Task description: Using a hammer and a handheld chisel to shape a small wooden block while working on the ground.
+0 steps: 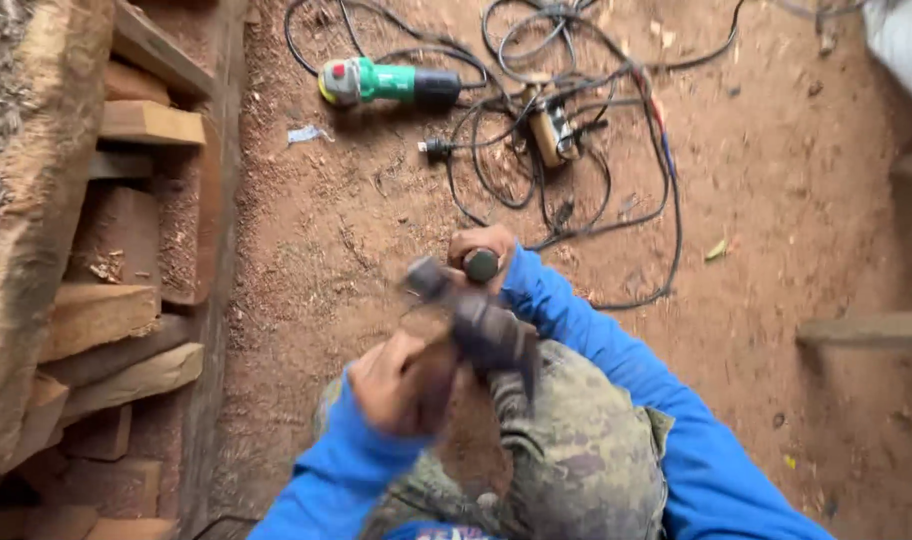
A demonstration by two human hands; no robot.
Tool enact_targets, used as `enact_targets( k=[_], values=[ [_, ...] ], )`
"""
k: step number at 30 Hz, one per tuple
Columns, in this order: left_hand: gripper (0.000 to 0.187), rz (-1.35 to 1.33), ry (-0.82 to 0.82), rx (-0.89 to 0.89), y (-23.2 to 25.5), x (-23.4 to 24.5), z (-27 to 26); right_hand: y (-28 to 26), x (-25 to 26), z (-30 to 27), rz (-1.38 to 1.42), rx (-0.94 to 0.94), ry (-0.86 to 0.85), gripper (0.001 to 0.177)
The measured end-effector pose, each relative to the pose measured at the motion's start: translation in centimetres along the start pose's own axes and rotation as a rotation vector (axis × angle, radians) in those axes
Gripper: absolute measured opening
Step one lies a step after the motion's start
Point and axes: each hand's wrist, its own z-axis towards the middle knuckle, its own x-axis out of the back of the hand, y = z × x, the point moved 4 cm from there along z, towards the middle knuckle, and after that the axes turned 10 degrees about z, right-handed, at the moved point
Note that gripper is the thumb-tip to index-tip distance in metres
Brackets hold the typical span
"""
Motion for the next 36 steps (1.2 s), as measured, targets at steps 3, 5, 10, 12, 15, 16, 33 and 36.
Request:
enact_targets(
  k=[3, 5, 10, 12, 15, 16, 33, 36],
  values=[
    [0.05, 0.259, -0.161, 0.082, -3.4, -2.3, -0.8, -2.6, 1.5, 4.0, -0.067, 0.092, -0.022, 0.02],
    [0.05, 0.159, -0.136, 0.213, -3.6, -2.2, -1.6, -4.1, 1.4, 5.0, -0.09, 0.129, -0.018, 0.017],
    [0.041, 0.051, -0.066, -0.078, -0.4, -0.2, -1.6, -1.1, -3.3, -0.7, -0.079, 0.032, 0.006, 0.019],
    [0.032, -0.001, -0.011, -0.196, -0.2, -1.2, -2.4, 2.7, -3.2, -2.1, -0.158, 0.03, -0.061, 0.022],
    [0.047, 0.4, -0.216, 0.055, -2.7, -2.4, -1.7, 5.2, -2.6, -1.0, -0.456, 0.025, -0.269, 0.032],
    [0.046, 0.326, -0.153, 0.09, -2.5, -1.7, -0.7, 1.9, -1.6, 0.1, -0.347, 0.092, -0.117, 0.025],
    [0.053, 0.126, 0.023, 0.386, -7.1, -2.2, -5.9, -0.4, 2.2, 3.5, 0.02, -0.107, 0.249, 0.023],
    [0.061, 0.171, -0.042, 0.681, -9.0, -2.9, -6.9, 0.6, 2.7, 4.3, 0.091, -0.185, 0.244, 0.023]
  ],
)
